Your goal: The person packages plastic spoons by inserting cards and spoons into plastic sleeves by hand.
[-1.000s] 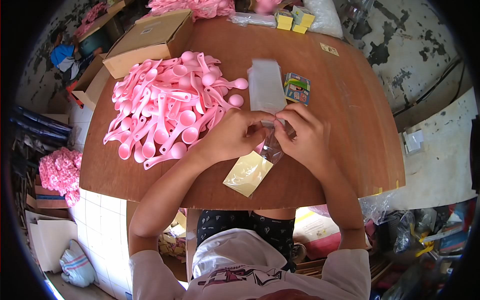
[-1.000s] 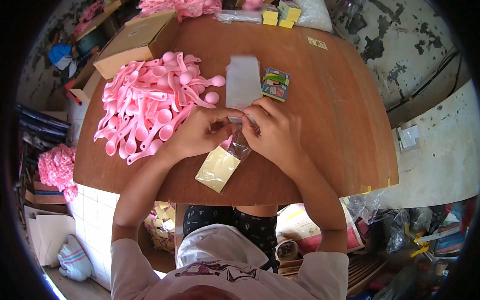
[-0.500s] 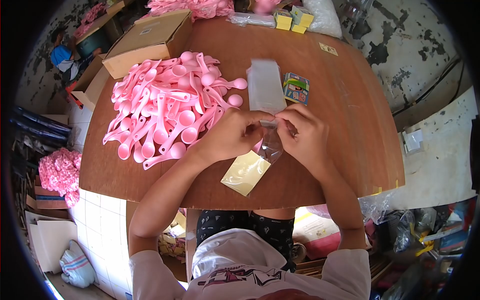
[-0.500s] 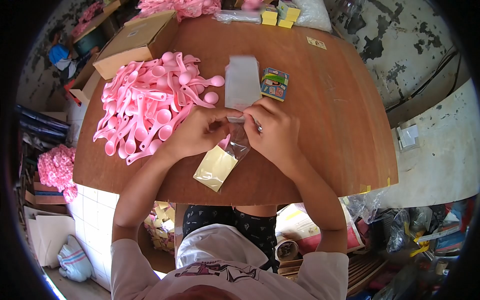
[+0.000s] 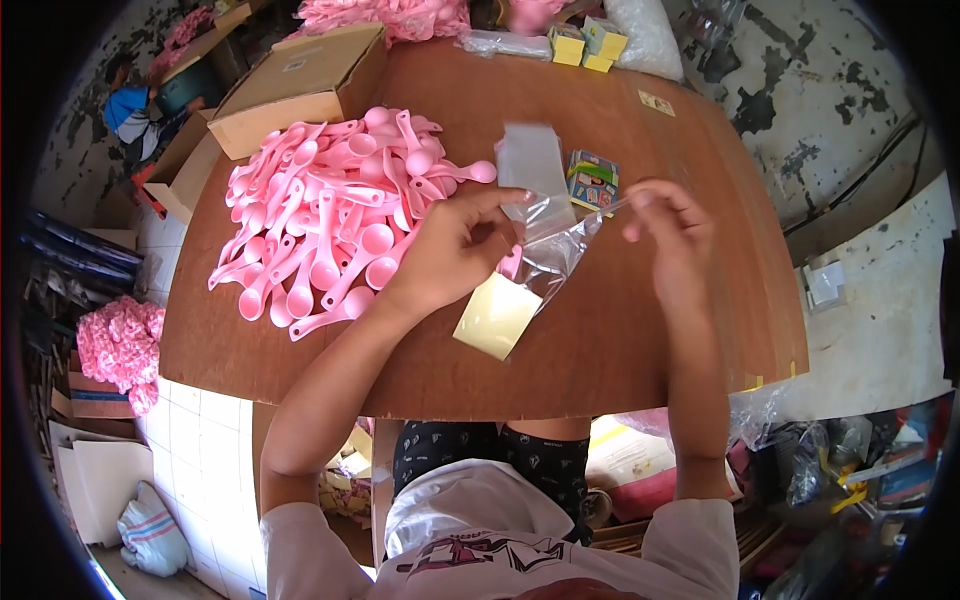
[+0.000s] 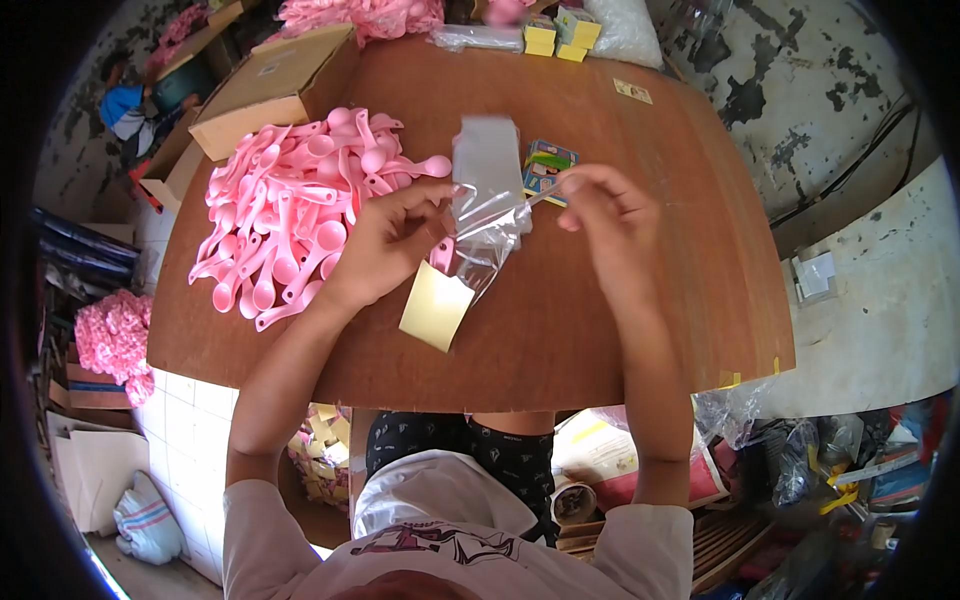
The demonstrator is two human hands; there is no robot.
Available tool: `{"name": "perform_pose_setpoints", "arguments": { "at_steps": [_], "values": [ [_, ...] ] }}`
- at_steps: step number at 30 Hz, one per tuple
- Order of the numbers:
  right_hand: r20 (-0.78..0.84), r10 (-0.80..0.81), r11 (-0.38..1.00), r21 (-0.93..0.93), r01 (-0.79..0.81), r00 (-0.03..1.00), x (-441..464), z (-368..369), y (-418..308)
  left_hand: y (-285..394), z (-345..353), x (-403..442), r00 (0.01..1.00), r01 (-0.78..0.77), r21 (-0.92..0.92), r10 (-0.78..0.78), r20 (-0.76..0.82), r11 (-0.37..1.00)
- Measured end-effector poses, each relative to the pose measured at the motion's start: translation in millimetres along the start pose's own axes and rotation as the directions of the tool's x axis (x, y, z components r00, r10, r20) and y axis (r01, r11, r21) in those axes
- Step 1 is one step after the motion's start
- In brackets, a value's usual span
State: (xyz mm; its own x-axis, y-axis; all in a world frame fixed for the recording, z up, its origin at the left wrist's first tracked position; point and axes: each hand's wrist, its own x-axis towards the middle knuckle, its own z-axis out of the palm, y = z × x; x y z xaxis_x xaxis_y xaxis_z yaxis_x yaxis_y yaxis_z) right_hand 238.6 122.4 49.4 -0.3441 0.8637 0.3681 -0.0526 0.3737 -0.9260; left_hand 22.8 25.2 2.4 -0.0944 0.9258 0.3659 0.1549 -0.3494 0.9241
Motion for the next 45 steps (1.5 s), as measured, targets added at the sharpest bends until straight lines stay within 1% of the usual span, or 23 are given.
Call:
{"name": "perform_pose_setpoints", "arguments": {
  "at_steps": [2,4,5,7,8,9,10,11,12,13,15,18,20,22,24,27,30,32,33,35,37,39,45],
  "values": [
    [0.083,-0.154,0.965,0.225,0.132,0.985,11,-26,-9,9,-3,1,0.999,0.044,-0.018,-0.044,-0.027,0.999],
    [0.162,-0.180,0.915,0.390,0.105,0.970,24,-56,-23,11,-5,3,0.995,0.066,-0.061,-0.070,-0.069,0.996],
    [0.162,-0.181,0.916,0.388,0.106,0.970,31,-71,-24,10,-6,3,0.995,0.063,-0.063,-0.068,-0.069,0.996],
    [0.358,-0.417,0.703,0.710,0.046,0.836,47,-101,-25,10,-5,4,0.991,0.015,-0.049,-0.021,-0.133,0.999],
    [0.358,-0.414,0.707,0.705,0.049,0.837,62,-116,-17,8,-6,5,0.991,0.013,-0.055,-0.020,-0.130,0.998],
    [0.289,-0.130,0.877,0.480,-0.026,0.948,79,-134,5,6,-5,5,0.992,0.006,-0.055,-0.013,-0.129,0.998],
    [0.127,0.138,0.957,0.238,-0.165,0.982,92,-158,33,6,-4,5,0.992,-0.002,-0.056,-0.005,-0.125,0.998],
    [-0.002,0.085,0.817,-0.573,-0.071,0.996,106,-202,85,7,-4,5,0.993,-0.010,-0.063,0.002,-0.119,0.998],
    [-0.045,-0.045,0.105,-0.994,-0.041,0.998,116,-237,130,7,-5,4,0.994,0.012,-0.070,-0.019,-0.103,0.997],
    [-0.046,-0.052,0.100,-0.994,-0.041,0.998,111,-233,135,8,-5,4,0.995,0.035,-0.074,-0.041,-0.089,0.997],
    [-0.401,-0.223,0.679,-0.718,-0.154,0.889,99,-215,138,8,-4,6,0.991,-0.006,-0.082,-0.005,-0.136,0.997],
    [-0.331,-0.247,0.715,-0.697,-0.059,0.911,68,-154,76,8,-2,3,0.995,0.009,-0.049,-0.014,-0.102,0.999],
    [-0.179,-0.106,0.879,-0.477,0.008,0.978,63,-125,60,7,-1,5,0.993,-0.015,-0.070,0.006,-0.119,0.997],
    [0.096,-0.076,0.924,-0.368,0.106,0.992,55,-91,54,10,0,5,0.992,-0.020,-0.079,0.010,-0.126,0.997],
    [0.363,0.009,0.968,-0.237,0.083,0.932,36,-47,33,11,1,5,0.991,-0.022,-0.088,0.010,-0.135,0.996],
    [0.571,0.130,0.984,-0.176,-0.033,0.810,14,-2,19,9,0,5,0.988,-0.024,-0.091,0.010,-0.156,0.996],
    [0.586,0.085,0.991,-0.136,-0.006,0.806,-3,29,24,8,-3,5,0.983,0.009,-0.079,-0.023,-0.183,0.997],
    [0.410,0.042,0.994,0.074,-0.079,0.911,-11,41,26,7,-5,5,0.978,0.015,-0.100,-0.036,-0.208,0.995],
    [0.414,0.039,0.994,0.077,-0.077,0.909,-11,42,27,7,-6,5,0.977,0.014,-0.097,-0.034,-0.212,0.995],
    [0.339,-0.081,0.996,0.000,0.086,0.937,-11,38,29,10,-7,5,0.987,0.045,-0.187,-0.073,-0.146,0.981],
    [0.348,-0.061,0.993,-0.070,0.091,0.936,-10,32,26,13,-7,4,0.991,0.058,-0.201,-0.080,-0.102,0.978],
    [0.312,-0.069,0.997,0.056,0.054,0.948,-10,29,26,7,-5,3,0.997,0.082,-0.160,-0.083,0.003,0.984],
    [0.272,-0.023,0.995,0.095,-0.003,0.962,-13,23,29,2,-1,5,0.998,0.064,-0.119,-0.065,-0.005,0.991]
  ]
}}
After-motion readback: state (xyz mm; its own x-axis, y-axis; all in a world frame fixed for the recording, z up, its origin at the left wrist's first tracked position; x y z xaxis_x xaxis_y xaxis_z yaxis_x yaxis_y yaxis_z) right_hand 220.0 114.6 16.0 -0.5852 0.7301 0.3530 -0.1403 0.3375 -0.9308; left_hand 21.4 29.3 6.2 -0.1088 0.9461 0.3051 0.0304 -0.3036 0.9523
